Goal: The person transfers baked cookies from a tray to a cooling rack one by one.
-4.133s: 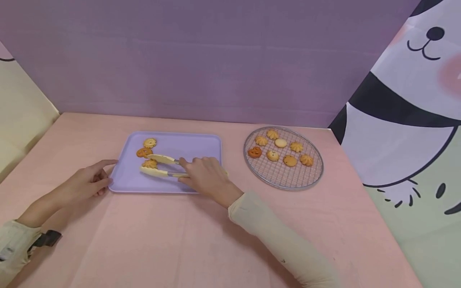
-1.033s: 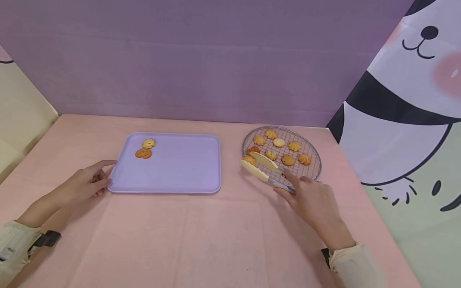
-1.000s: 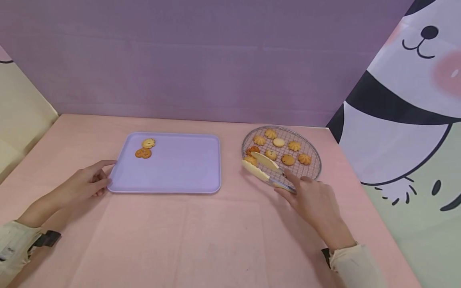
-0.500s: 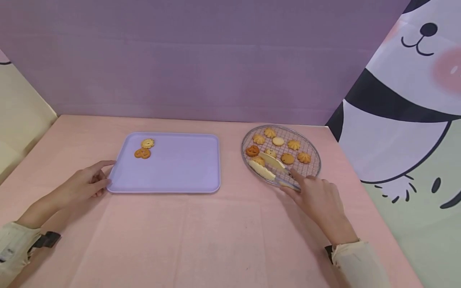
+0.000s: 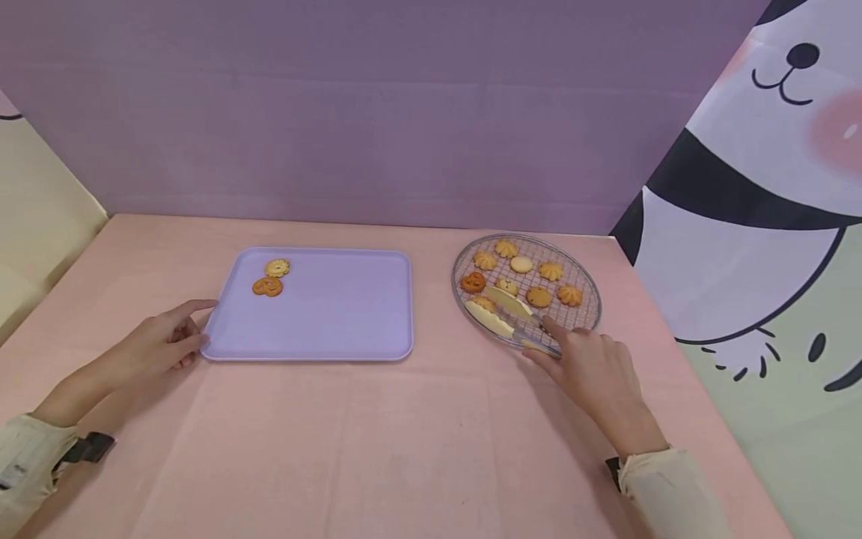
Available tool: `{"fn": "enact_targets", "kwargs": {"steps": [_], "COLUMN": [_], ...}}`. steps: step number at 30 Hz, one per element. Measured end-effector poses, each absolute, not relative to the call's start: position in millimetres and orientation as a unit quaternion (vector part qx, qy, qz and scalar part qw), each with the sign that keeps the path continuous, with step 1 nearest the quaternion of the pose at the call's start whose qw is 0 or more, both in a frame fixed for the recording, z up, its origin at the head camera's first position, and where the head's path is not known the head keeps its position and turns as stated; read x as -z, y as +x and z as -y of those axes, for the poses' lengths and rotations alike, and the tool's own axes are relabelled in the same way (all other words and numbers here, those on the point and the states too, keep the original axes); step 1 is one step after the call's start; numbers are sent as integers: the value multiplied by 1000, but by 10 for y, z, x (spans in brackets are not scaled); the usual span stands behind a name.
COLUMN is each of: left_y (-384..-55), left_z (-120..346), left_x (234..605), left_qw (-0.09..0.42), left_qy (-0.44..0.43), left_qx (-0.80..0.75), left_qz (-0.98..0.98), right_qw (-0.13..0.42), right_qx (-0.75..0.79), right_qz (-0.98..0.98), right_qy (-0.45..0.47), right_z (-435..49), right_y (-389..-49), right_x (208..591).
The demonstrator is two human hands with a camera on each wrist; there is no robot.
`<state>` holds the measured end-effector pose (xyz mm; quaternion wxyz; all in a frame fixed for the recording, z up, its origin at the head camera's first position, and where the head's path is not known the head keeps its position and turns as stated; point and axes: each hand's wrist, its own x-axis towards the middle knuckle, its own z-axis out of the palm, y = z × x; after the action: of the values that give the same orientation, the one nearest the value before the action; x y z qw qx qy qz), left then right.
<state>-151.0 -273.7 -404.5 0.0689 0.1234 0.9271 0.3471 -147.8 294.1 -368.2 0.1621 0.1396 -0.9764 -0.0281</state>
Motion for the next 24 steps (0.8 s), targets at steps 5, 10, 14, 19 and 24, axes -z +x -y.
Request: {"fn": "enact_targets", "kwargs": {"steps": [5,10,14,19,24], "left_y": [-1502,-1503,-1505,-1508,-1510], "left_z": [2735,2730,2732,2735,2740], "left_x": [4034,4035,4037,4041,4043], "left_qw": [66,69,71,72,73], "left_qy": [125,121,123,123,123], "left_qx": [-347,-348,-349,-348,-348], "left_qz": [-927,-927,-927,-927,-927], "right_qw": [168,161,150,141,147], "right_qx": [21,6,2,6,10], "right_qz": [976,978,981,982,980], "right_qy": [136,129,126,127,134], "right_z": [-2931,-2894,-2840,-2773,-2692], "right_y": [-1469,-1457,-1449,-1437,-1427], "right_x": [3673,3663,3641,3619,3617]}}
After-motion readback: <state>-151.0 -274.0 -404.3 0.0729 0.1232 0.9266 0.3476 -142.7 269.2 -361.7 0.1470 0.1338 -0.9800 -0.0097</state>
